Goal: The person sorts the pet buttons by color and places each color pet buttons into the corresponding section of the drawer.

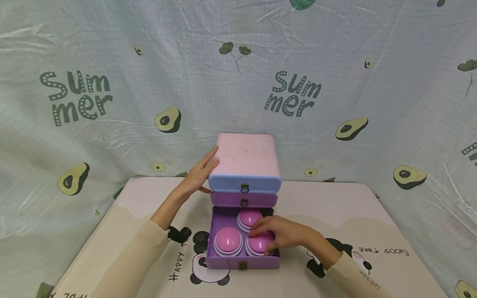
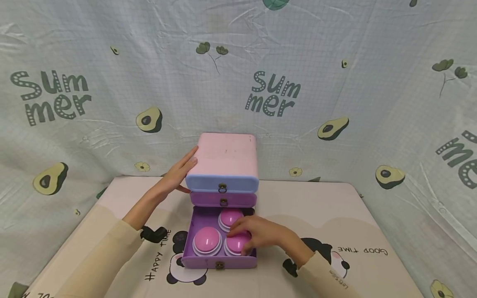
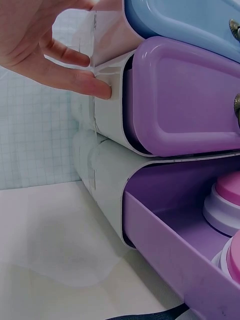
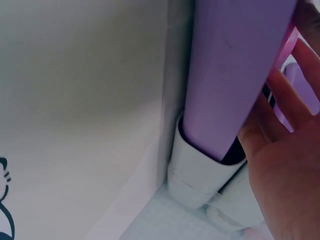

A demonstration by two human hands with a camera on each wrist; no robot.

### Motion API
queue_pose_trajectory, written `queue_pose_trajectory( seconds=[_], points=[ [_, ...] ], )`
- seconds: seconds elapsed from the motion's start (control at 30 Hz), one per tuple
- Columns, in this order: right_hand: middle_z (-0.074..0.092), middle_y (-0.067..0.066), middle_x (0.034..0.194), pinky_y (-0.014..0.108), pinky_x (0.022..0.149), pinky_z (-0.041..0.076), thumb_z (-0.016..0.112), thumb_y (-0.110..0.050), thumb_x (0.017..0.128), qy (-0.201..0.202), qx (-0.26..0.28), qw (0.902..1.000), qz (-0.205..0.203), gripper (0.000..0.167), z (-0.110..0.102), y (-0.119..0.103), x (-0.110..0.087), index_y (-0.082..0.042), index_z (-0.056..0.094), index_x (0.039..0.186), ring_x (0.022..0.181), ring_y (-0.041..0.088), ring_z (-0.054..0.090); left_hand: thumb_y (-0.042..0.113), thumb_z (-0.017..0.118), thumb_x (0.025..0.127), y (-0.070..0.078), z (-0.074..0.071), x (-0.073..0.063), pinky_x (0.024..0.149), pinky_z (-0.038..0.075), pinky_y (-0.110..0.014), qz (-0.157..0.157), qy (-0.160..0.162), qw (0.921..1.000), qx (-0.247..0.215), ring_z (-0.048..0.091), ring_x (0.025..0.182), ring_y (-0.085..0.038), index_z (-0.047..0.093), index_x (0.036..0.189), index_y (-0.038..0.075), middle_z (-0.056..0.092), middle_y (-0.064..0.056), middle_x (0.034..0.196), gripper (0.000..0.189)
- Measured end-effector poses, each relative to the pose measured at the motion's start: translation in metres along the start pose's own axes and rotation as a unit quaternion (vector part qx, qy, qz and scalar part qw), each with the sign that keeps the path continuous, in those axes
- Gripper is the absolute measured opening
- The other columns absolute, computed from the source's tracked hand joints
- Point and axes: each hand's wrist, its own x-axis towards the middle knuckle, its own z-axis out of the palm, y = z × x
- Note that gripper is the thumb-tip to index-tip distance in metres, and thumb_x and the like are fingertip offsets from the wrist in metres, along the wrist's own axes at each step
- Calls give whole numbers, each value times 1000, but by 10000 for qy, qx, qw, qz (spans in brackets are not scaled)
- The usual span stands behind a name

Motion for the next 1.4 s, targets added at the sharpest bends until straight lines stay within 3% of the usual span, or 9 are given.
queue_pose_trajectory(
  seconds=[0.17, 0.4, 0.67, 1.0, 1.17, 1.4],
  points=[
    [68, 2, 134, 36, 112, 49, 88, -19, 80, -51, -91, 9999, -84, 53, 5, 1, 3, -18, 74, 130, 128, 20, 61, 62, 44, 104, -1, 0, 0, 75, 63, -59, -2, -7, 10000, 4, 55, 132, -49, 15, 160, 57, 23, -12, 172, 63],
    [69, 3, 135, 39, 113, 50, 72, -15, 96, -120, 63, 9999, -32, 35, 3, -1, 3, -18, 74, 131, 130, 21, 61, 61, 44, 104, -2, 0, 0, 74, 63, -59, -6, -21, 10000, -39, 52, 136, -50, 15, 160, 57, 21, -10, 173, 62],
    [73, -3, 121, 32, 100, 56, 70, -18, 99, 714, 221, 9972, -17, 22, -4, -11, -4, -15, 77, 120, 113, 13, 67, 61, 44, 105, -1, 0, 0, 75, 63, -59, 5, -27, 10000, -58, 54, 134, -50, 16, 160, 57, 22, -11, 173, 62],
    [71, -10, 97, 16, 73, 54, 73, -18, 96, 1104, 127, 9938, -15, 18, -1, -57, -21, -16, 76, 114, 81, 0, 61, 62, 44, 104, -2, 0, -1, 75, 63, -59, -18, -33, 9999, -93, 54, 135, -50, 16, 160, 57, 20, -9, 173, 62],
    [70, -14, 90, 3, 71, 44, 73, -17, 96, 1409, -129, 9897, -225, 8, 10, -78, -26, -17, 77, 104, 75, -7, 54, 62, 43, 104, -2, 0, -1, 75, 63, -59, -5, -17, 10000, -68, 53, 135, -51, 16, 160, 57, 19, -9, 173, 62],
    [71, -14, 85, 1, 69, 42, 70, -17, 98, 1492, -252, 9884, -109, 9, 34, -91, -28, -15, 77, 103, 74, -11, 52, 62, 43, 104, -3, -1, 1, 75, 63, -58, -4, 14, 10000, -45, 55, 133, -50, 16, 159, 58, 20, -9, 173, 62]
  ],
)
